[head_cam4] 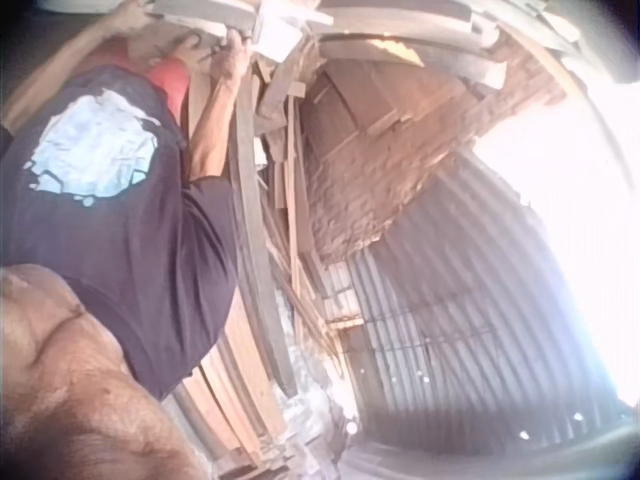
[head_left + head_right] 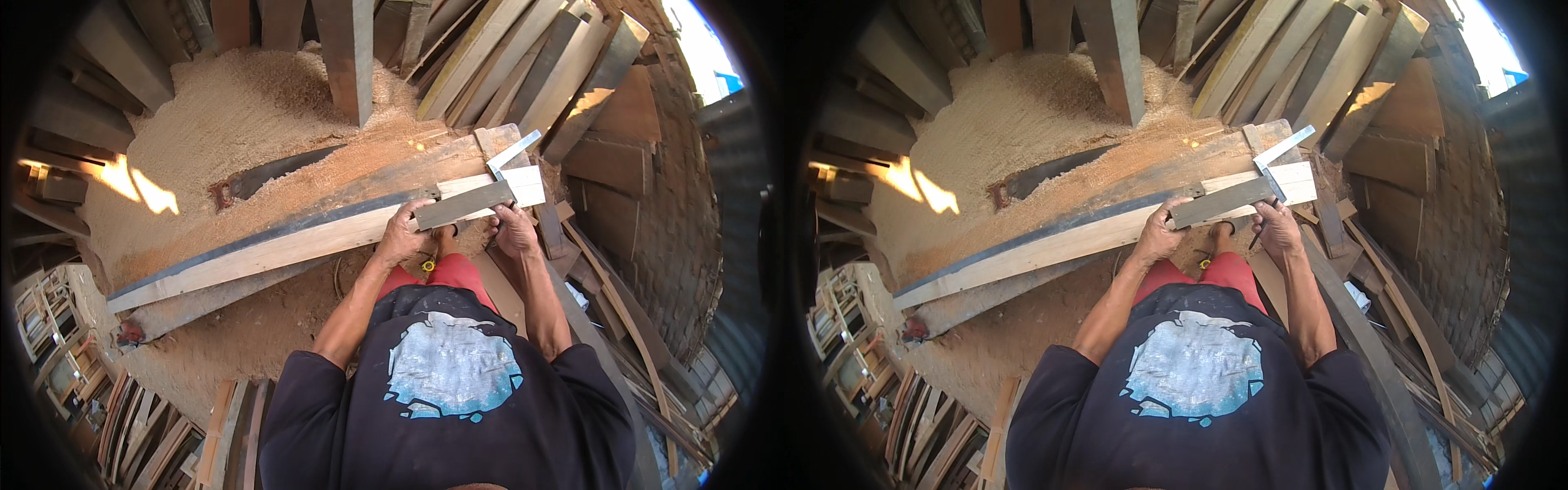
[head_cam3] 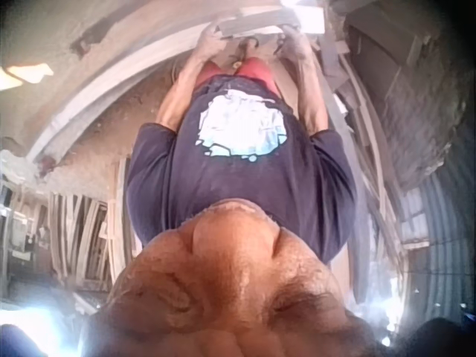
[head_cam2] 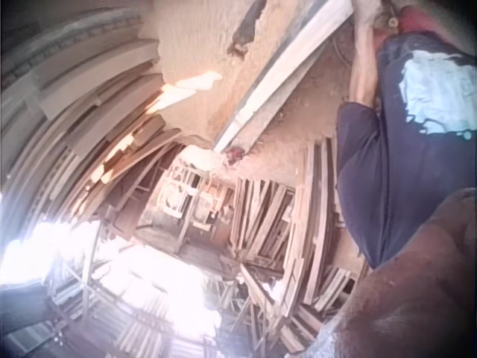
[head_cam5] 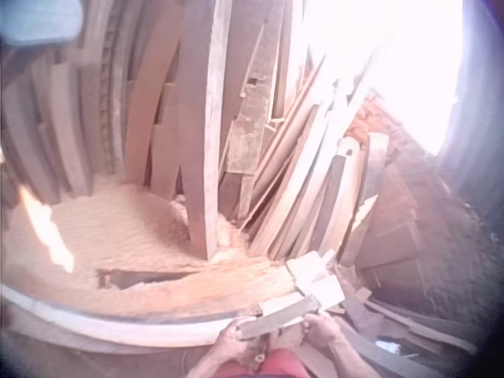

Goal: The person uses a hand saw to cut a rectangular notch into a long wooden plank. They then walk to a workbench, pick up a pencil, and return to mark the plank before continuing to saw the notch.

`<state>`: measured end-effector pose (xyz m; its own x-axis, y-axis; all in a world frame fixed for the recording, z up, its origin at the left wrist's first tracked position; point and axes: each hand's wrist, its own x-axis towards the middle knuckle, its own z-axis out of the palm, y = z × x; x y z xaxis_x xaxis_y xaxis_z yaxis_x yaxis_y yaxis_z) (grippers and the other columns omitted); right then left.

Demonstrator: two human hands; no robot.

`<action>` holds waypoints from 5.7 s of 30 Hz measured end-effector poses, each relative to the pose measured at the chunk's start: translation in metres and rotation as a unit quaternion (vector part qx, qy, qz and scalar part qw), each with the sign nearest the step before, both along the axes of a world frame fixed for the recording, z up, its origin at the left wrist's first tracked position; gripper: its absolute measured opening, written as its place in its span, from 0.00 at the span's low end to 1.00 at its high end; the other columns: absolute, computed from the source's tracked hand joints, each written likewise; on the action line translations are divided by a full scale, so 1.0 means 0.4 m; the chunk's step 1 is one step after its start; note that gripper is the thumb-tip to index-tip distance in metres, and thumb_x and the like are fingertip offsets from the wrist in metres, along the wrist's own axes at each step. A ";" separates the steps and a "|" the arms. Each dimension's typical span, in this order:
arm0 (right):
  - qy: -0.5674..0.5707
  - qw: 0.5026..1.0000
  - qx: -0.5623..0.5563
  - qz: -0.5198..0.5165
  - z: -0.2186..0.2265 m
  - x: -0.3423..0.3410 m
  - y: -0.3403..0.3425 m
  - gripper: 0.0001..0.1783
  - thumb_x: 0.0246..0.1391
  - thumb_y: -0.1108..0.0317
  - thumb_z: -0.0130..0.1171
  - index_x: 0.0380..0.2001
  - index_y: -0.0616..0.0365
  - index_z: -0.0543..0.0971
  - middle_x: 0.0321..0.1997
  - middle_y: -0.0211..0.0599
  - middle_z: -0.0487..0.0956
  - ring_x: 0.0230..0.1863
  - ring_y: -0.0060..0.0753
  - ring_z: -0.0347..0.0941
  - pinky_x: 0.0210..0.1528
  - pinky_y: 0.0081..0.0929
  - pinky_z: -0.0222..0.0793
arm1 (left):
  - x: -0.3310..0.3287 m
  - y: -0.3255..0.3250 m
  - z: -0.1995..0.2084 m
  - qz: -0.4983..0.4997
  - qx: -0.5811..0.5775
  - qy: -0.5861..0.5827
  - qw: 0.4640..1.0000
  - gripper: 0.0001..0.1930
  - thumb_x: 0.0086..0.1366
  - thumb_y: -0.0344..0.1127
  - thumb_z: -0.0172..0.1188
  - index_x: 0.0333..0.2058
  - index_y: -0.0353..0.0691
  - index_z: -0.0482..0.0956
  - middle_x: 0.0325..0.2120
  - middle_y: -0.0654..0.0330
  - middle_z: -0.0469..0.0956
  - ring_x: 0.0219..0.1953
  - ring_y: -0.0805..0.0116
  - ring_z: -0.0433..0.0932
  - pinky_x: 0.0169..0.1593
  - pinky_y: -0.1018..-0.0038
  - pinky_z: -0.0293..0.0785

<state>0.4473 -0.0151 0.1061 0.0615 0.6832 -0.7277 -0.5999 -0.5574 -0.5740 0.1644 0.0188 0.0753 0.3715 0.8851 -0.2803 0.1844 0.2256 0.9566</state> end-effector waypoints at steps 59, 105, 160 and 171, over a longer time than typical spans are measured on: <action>-0.617 0.368 0.222 0.659 0.048 -0.152 0.224 0.20 0.43 0.65 0.70 0.41 0.61 0.82 0.47 0.49 0.77 0.52 0.55 0.73 0.53 0.49 0.70 | -0.093 -0.044 -0.160 0.079 0.204 0.397 0.891 0.27 0.58 0.48 0.62 0.54 0.44 0.76 0.63 0.53 0.68 0.64 0.53 0.61 0.67 0.49 0.54; -0.607 0.400 0.276 0.629 0.016 -0.171 0.197 0.15 0.42 0.71 0.59 0.37 0.63 0.81 0.41 0.44 0.75 0.46 0.48 0.73 0.48 0.44 0.71 | -0.081 -0.043 -0.176 0.055 0.260 0.417 0.869 0.29 0.55 0.43 0.64 0.56 0.42 0.71 0.61 0.47 0.65 0.63 0.46 0.58 0.64 0.43 0.54; -0.338 0.864 0.008 0.374 0.050 0.002 0.034 0.30 0.61 0.43 0.59 0.45 0.64 0.80 0.28 0.29 0.75 0.30 0.19 0.65 0.31 0.24 0.62 | -0.021 -0.054 -0.090 0.121 -0.198 -0.197 0.953 0.40 0.64 0.48 0.70 0.63 0.25 0.63 0.56 0.50 0.73 0.59 0.65 0.70 0.64 0.69 0.65; -0.201 0.952 -0.032 0.227 0.064 -0.012 0.005 0.26 0.56 0.55 0.70 0.51 0.62 0.79 0.34 0.25 0.77 0.30 0.14 0.63 0.30 0.18 0.57 | 0.006 -0.073 -0.076 0.091 -0.202 -0.226 0.949 0.39 0.66 0.38 0.66 0.68 0.26 0.58 0.62 0.49 0.69 0.64 0.64 0.66 0.68 0.69 0.60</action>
<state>0.4424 -0.0130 0.1318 0.0523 0.6608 -0.7487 -0.0269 -0.7486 -0.6625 0.1667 -0.0103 0.0448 0.3852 0.8008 -0.4585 -0.3016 0.5789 0.7576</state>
